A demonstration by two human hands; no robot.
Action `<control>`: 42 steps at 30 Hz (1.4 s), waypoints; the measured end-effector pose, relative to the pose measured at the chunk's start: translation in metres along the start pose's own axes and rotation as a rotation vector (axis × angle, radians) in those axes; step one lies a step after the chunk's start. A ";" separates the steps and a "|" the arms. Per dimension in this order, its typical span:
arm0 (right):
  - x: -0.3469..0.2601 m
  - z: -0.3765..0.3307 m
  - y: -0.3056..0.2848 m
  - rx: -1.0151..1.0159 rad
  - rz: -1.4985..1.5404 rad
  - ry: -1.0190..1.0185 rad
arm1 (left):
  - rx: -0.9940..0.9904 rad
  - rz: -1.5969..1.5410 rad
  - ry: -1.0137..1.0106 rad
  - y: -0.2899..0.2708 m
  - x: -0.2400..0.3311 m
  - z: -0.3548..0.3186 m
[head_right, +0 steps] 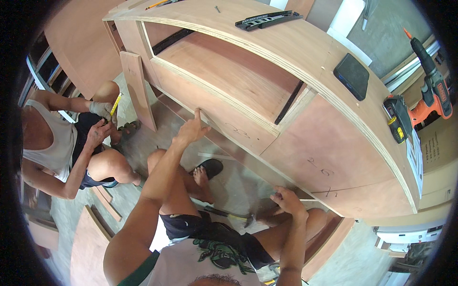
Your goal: The person measures and marks a wooden cabinet using a tape measure and pencil. They also handle a metal hinge and position it inside the cabinet.
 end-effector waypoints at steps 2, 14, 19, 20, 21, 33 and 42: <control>-0.005 -0.002 -0.002 0.009 -0.004 0.005 | -0.008 -0.013 -0.005 -0.001 0.002 -0.001; -0.016 0.001 0.000 0.019 -0.022 -0.023 | -0.008 -0.038 0.007 -0.003 -0.005 -0.005; 0.008 0.002 0.003 0.043 -0.091 -0.107 | -0.003 0.011 0.040 0.006 0.005 0.002; 0.020 0.004 0.004 0.063 -0.133 -0.152 | 0.019 0.021 0.072 0.013 0.007 0.009; 0.031 0.003 0.006 0.093 -0.167 -0.186 | 0.034 0.036 0.119 0.022 0.003 0.016; -0.012 -0.003 -0.002 0.111 -0.081 -0.180 | 0.060 -0.013 0.108 0.027 -0.023 0.025; -0.027 -0.001 -0.003 0.030 -0.050 -0.047 | 0.001 -0.027 0.048 0.006 -0.013 0.003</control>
Point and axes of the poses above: each hand's wrist, its own z-axis towards the middle knuckle, its own y-axis out of the palm, x = y × z, the point moved 2 cm from there along z, towards the middle knuckle, and after that the axes turned 4 degrees about x, right-handed, at the moved point
